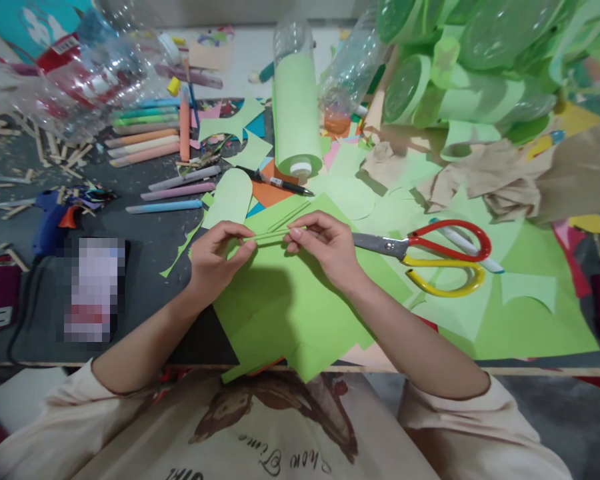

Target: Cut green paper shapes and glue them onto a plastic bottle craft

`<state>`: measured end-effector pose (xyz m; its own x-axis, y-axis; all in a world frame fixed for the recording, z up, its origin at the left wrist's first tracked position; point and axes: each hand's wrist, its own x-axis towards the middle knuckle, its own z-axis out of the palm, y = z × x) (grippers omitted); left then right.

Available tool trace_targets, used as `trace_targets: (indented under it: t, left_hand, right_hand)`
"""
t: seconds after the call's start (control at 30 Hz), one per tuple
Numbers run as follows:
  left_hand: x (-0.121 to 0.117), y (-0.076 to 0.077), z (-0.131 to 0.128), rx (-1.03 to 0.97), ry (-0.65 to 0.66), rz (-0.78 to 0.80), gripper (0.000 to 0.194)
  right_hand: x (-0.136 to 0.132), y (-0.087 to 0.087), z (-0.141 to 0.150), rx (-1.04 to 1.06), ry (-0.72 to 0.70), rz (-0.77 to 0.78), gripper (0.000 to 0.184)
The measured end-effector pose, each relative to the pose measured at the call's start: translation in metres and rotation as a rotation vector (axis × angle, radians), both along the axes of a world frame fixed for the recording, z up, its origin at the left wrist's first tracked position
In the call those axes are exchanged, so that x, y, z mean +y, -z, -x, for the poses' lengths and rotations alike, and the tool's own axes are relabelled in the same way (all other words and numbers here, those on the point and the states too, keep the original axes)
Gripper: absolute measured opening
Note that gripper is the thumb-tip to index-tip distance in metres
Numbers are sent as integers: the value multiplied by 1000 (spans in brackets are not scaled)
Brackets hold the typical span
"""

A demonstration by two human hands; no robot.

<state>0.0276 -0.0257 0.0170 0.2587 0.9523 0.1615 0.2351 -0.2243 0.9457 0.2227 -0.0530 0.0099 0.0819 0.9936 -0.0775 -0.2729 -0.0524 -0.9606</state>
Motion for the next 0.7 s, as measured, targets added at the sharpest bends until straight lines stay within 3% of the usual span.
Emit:
trace_targets:
  t: [0.13, 0.27, 0.57, 0.7]
  left_hand:
    - [4, 1, 2, -95, -120, 67, 9]
    - [8, 3, 3, -179, -169, 202, 18]
    - [8, 4, 1, -361, -105, 245, 30]
    - [6, 8, 4, -314, -73, 309, 28]
  right_hand:
    - [3, 1, -3, 24, 88, -29, 23]
    - [6, 1, -4, 47, 90, -17, 25]
    - [7, 0, -2, 48, 93, -2, 28]
    - [7, -1, -2, 55, 93, 1, 29]
